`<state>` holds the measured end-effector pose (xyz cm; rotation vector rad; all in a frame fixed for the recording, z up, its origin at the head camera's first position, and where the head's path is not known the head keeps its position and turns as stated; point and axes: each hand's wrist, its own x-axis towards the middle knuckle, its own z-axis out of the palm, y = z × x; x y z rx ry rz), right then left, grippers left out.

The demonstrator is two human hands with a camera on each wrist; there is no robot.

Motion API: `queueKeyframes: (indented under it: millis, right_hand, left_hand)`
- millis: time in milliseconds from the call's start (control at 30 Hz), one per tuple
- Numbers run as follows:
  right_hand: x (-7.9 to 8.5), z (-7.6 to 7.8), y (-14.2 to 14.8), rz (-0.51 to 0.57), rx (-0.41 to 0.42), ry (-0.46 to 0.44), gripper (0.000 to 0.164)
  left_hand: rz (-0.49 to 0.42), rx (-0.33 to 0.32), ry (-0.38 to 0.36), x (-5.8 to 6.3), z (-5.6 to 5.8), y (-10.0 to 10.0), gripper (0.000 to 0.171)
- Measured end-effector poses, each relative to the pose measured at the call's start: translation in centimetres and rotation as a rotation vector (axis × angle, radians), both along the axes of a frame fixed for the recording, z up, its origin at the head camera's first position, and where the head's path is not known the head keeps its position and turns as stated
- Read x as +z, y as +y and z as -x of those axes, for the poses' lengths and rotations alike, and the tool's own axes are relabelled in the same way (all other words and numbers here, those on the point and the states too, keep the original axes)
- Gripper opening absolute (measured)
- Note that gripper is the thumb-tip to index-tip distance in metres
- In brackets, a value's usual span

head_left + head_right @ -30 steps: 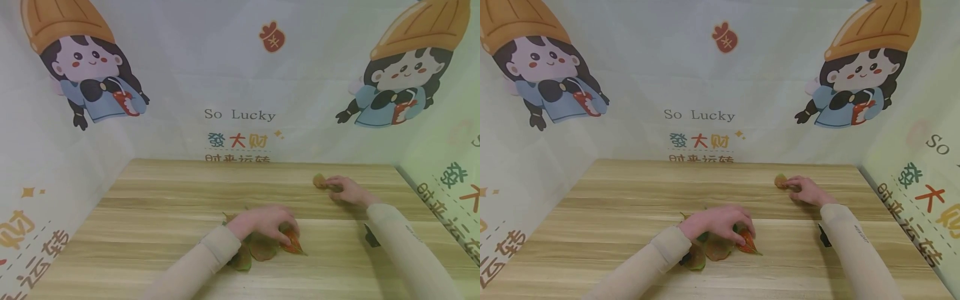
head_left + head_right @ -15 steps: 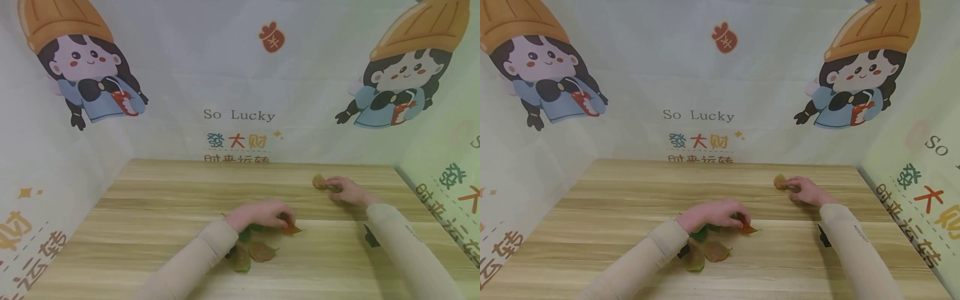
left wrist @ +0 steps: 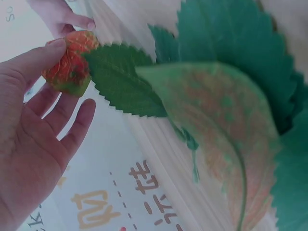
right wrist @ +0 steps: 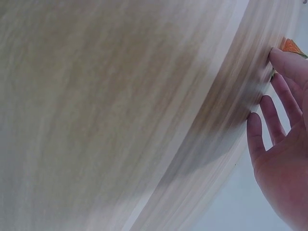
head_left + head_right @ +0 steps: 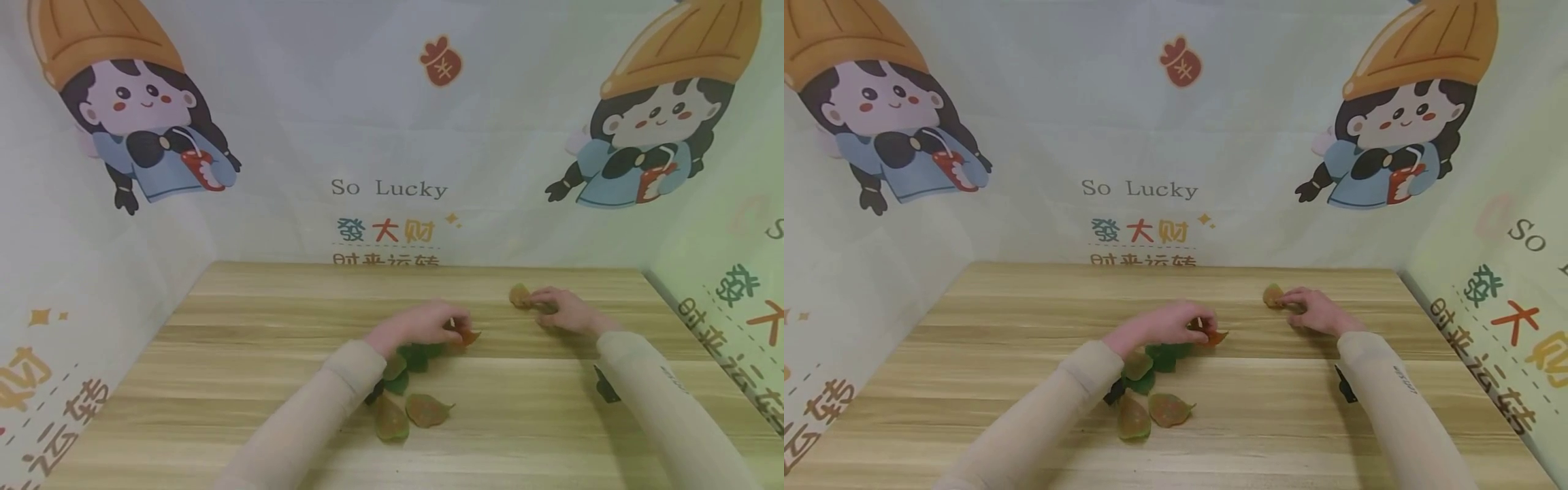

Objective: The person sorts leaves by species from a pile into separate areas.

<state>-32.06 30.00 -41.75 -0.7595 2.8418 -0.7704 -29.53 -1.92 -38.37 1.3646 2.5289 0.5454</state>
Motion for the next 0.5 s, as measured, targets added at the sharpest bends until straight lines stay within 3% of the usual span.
queueKeyframes:
  millis: [167,300,500]
  right_hand:
    - [0.1,-0.1,-0.1,0.008,0.003,-0.008,0.045]
    - [0.1,-0.3,-0.1,0.009,0.007,0.004,0.045]
    - [0.3,-0.4,-0.2,0.017,-0.002,-0.007,0.045]
  left_hand:
    - [-0.016,0.060,0.051,0.3,0.8,-0.1,0.008]
    - [-0.044,0.093,0.047,0.6,1.1,0.1,0.009]
    - [-0.088,0.090,0.097,0.9,1.9,0.9,0.008]
